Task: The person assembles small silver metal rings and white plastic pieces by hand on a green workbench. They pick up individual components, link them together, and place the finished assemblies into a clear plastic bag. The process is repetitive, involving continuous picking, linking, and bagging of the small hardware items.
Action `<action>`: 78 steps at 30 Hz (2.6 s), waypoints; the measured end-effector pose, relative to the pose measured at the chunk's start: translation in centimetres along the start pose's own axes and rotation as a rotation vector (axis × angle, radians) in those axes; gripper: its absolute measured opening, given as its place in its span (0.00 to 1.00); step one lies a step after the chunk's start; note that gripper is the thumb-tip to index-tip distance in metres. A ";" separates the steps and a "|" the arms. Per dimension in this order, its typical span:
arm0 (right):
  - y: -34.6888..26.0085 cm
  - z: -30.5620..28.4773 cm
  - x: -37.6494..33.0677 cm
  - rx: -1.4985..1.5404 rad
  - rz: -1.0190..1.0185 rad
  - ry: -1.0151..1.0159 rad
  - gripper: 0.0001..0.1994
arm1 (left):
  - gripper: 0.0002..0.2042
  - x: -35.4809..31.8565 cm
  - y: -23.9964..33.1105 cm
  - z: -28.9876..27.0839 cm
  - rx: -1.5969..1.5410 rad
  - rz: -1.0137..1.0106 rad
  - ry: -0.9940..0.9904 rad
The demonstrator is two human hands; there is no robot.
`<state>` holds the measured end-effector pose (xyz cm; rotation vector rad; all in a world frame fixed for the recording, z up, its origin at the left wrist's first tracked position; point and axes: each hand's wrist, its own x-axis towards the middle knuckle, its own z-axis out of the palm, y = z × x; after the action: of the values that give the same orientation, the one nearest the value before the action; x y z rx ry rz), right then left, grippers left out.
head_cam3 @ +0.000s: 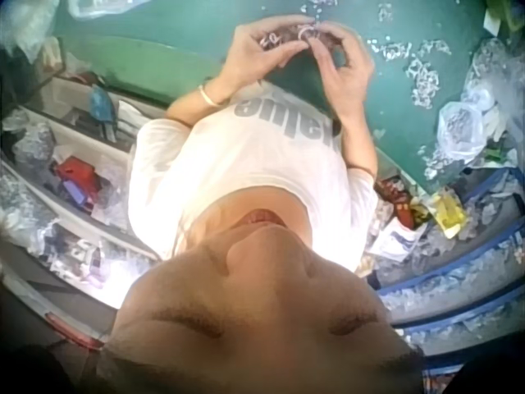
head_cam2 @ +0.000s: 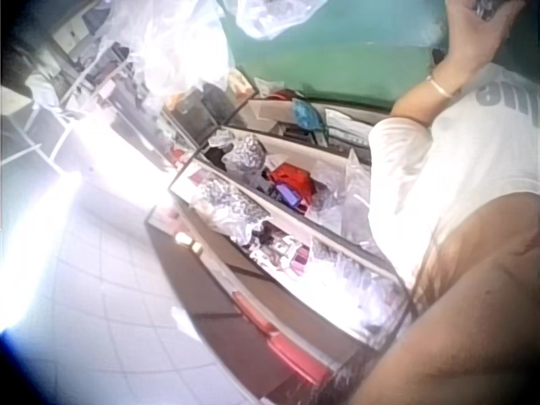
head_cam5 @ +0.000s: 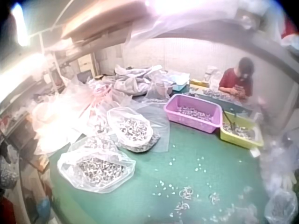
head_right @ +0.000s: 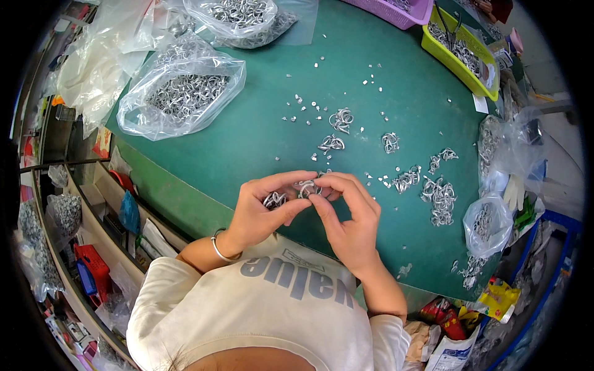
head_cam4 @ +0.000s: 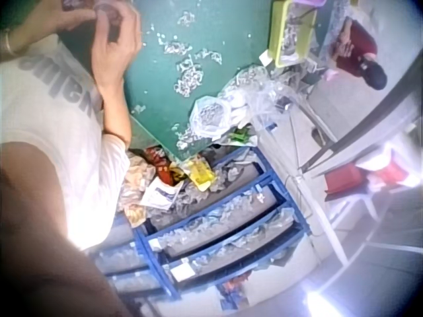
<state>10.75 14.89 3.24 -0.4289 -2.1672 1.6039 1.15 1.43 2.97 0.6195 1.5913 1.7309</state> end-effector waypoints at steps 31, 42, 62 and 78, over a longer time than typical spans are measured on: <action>-2.4 -0.7 -0.1 0.070 0.200 -0.022 0.02 | 0.10 -0.2 0.4 0.0 0.055 0.224 -0.014; -2.4 -0.6 -0.3 -0.026 0.144 0.052 0.04 | 0.09 0.6 0.1 -1.1 0.026 0.223 -0.143; -1.9 -0.2 -0.5 0.061 0.195 0.056 0.01 | 0.11 0.5 0.1 -0.6 0.461 0.491 0.000; -0.8 1.1 -1.4 0.041 0.002 0.170 0.03 | 0.19 1.0 -0.4 -1.0 0.634 0.676 0.012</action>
<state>11.41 13.13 3.52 -0.5343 -2.0057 1.5502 -0.21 1.52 2.32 1.6045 2.1054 1.6294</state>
